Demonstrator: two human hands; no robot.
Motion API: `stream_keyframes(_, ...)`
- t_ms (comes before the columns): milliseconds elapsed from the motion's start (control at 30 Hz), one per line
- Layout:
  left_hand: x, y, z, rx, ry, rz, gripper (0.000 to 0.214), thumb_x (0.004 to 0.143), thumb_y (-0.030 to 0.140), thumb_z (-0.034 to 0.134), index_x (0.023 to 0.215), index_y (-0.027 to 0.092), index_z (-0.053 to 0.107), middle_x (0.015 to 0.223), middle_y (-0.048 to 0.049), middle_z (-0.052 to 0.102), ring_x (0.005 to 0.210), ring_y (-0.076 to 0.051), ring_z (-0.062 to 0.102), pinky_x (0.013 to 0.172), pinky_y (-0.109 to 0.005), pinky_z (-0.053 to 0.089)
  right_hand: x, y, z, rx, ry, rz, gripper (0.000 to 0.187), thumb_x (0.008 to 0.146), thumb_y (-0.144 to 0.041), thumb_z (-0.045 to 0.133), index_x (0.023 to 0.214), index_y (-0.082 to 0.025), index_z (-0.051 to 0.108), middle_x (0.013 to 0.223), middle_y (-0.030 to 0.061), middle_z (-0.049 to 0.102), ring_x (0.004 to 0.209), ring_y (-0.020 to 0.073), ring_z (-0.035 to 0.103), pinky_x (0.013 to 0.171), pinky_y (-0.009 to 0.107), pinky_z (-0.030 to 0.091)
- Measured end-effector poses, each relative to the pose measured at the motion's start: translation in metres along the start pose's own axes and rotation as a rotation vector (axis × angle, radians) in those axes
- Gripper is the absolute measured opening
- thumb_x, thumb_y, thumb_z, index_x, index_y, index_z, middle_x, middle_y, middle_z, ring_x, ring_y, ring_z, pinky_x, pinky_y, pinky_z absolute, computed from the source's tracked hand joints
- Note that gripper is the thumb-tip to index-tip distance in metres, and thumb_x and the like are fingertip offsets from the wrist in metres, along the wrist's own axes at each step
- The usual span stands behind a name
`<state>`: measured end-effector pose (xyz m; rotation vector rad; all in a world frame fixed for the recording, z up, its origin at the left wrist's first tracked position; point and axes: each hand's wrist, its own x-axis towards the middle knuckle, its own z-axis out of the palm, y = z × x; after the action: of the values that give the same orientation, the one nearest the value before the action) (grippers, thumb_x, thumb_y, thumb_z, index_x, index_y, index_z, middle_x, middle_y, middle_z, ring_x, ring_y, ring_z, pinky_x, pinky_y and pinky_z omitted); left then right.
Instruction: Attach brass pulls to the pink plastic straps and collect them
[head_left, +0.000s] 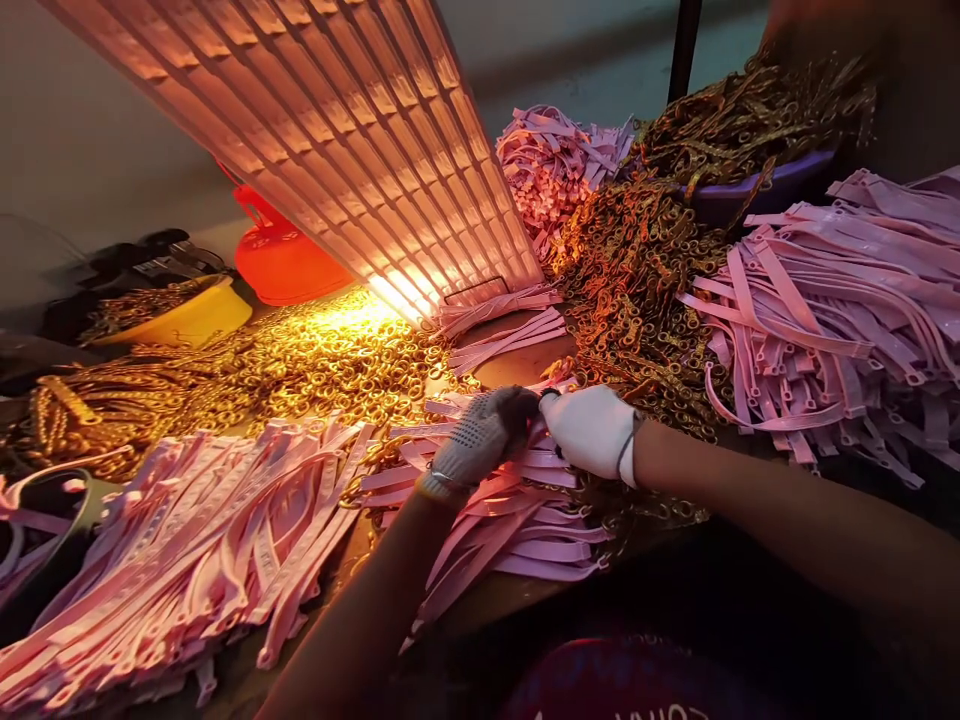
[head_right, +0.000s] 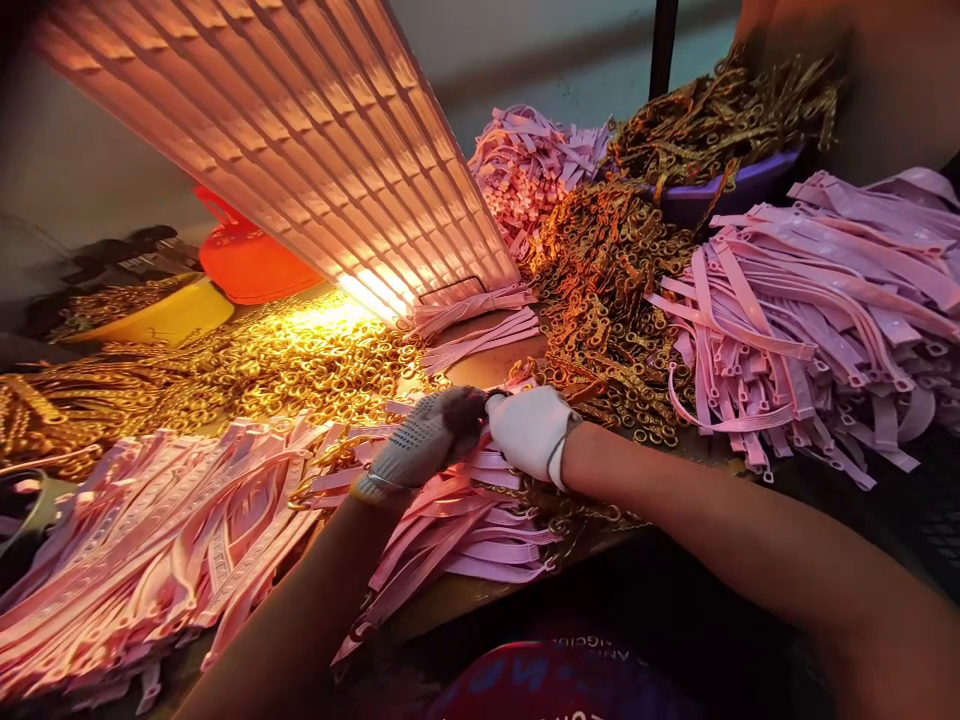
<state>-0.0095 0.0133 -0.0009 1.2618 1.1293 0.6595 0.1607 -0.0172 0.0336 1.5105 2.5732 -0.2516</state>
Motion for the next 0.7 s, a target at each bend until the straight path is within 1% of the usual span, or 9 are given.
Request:
stream_keyframes(100, -0.008, 0.004, -0.008, -0.169, 0.079, -0.014, 0.027, 0.088, 0.034, 0.056, 0.102, 0.014, 0.067, 0.073, -0.0037, 0.063, 0.041, -0.004, 0.025, 0.034, -0.016, 0.017, -0.015, 0.003, -0.002, -0.071, 0.065, 0.002, 0.035, 0.093, -0.012, 0.047, 0.126, -0.008, 0.055, 0.109, 0.0221, 0.07, 0.087, 0.0283, 0.072, 0.064, 0.033, 0.057)
stream_keyframes(200, -0.02, 0.008, -0.012, -0.506, 0.043, -0.111, 0.037, 0.077, 0.016, 0.061, 0.113, 0.009, 0.068, 0.105, -0.0164, 0.069, 0.05, -0.003, 0.042, 0.033, -0.012, 0.02, -0.031, 0.007, -0.005, -0.149, 0.166, 0.005, 0.04, 0.088, -0.014, 0.052, 0.126, -0.003, 0.056, 0.117, 0.0279, 0.065, 0.096, 0.0314, 0.068, 0.073, 0.036, 0.058)
stream_keyframes(267, -0.027, 0.008, -0.01, -0.661, 0.003, -0.152, 0.043, 0.073, 0.008, 0.065, 0.115, 0.007, 0.068, 0.11, -0.0184, 0.069, 0.054, -0.004, 0.049, 0.033, -0.011, 0.023, -0.037, 0.012, -0.007, -0.097, 0.249, 0.046, 0.036, 0.085, -0.014, 0.055, 0.119, -0.002, 0.06, 0.111, 0.0262, 0.066, 0.101, 0.0333, 0.065, 0.085, 0.039, 0.056)
stream_keyframes(333, -0.033, 0.008, -0.004, -0.648, 0.022, -0.125, 0.044, 0.072, 0.006, 0.069, 0.116, 0.007, 0.069, 0.106, -0.0166, 0.07, 0.053, -0.004, 0.049, 0.034, -0.01, 0.025, -0.038, 0.02, -0.007, 0.051, 0.342, 0.108, 0.031, 0.082, -0.01, 0.055, 0.113, -0.006, 0.062, 0.104, 0.0212, 0.067, 0.103, 0.032, 0.064, 0.092, 0.039, 0.053)
stream_keyframes(400, -0.037, 0.008, 0.002, -0.565, 0.067, -0.07, 0.046, 0.075, 0.01, 0.073, 0.12, 0.01, 0.067, 0.105, -0.0153, 0.071, 0.053, -0.004, 0.051, 0.036, -0.011, 0.027, -0.035, 0.027, -0.003, 0.278, 0.44, 0.099, 0.029, 0.082, -0.005, 0.051, 0.107, -0.011, 0.064, 0.101, 0.0154, 0.068, 0.101, 0.0279, 0.064, 0.093, 0.036, 0.052)
stream_keyframes(467, -0.041, 0.009, 0.009, -0.46, 0.072, -0.013, 0.05, 0.079, 0.019, 0.075, 0.127, 0.013, 0.062, 0.105, -0.0146, 0.071, 0.049, -0.004, 0.049, 0.036, -0.012, 0.027, -0.031, 0.031, 0.005, 0.547, 0.536, -0.007, 0.025, 0.086, -0.005, 0.048, 0.102, -0.015, 0.065, 0.099, 0.01, 0.069, 0.098, 0.0236, 0.064, 0.093, 0.033, 0.051)
stream_keyframes(533, -0.044, 0.012, 0.017, -0.356, 0.036, 0.045, 0.054, 0.082, 0.026, 0.073, 0.134, 0.016, 0.058, 0.099, -0.0118, 0.072, 0.042, -0.002, 0.04, 0.036, -0.015, 0.024, -0.027, 0.028, 0.014, 0.824, 0.593, -0.12, 0.021, 0.091, -0.01, 0.05, 0.103, -0.018, 0.066, 0.097, 0.0059, 0.07, 0.094, 0.0206, 0.065, 0.091, 0.031, 0.051)
stream_keyframes(633, -0.049, 0.018, 0.031, -0.257, -0.005, 0.115, 0.057, 0.086, 0.031, 0.069, 0.139, 0.017, 0.056, 0.082, -0.0045, 0.068, 0.041, -0.002, 0.033, 0.039, -0.017, 0.024, -0.021, 0.018, 0.025, 1.149, 0.557, -0.205, 0.024, 0.088, -0.016, 0.06, 0.111, -0.019, 0.065, 0.096, 0.0023, 0.07, 0.088, 0.0181, 0.065, 0.083, 0.028, 0.052)
stream_keyframes(700, -0.05, 0.02, 0.039, -0.208, -0.011, 0.143, 0.059, 0.088, 0.036, 0.068, 0.142, 0.018, 0.054, 0.076, -0.0012, 0.062, 0.044, -0.003, 0.032, 0.041, -0.017, 0.024, -0.02, 0.013, 0.031, 1.305, 0.496, -0.196, 0.028, 0.087, -0.018, 0.062, 0.115, -0.019, 0.063, 0.09, -0.0002, 0.069, 0.08, 0.016, 0.064, 0.076, 0.026, 0.053)
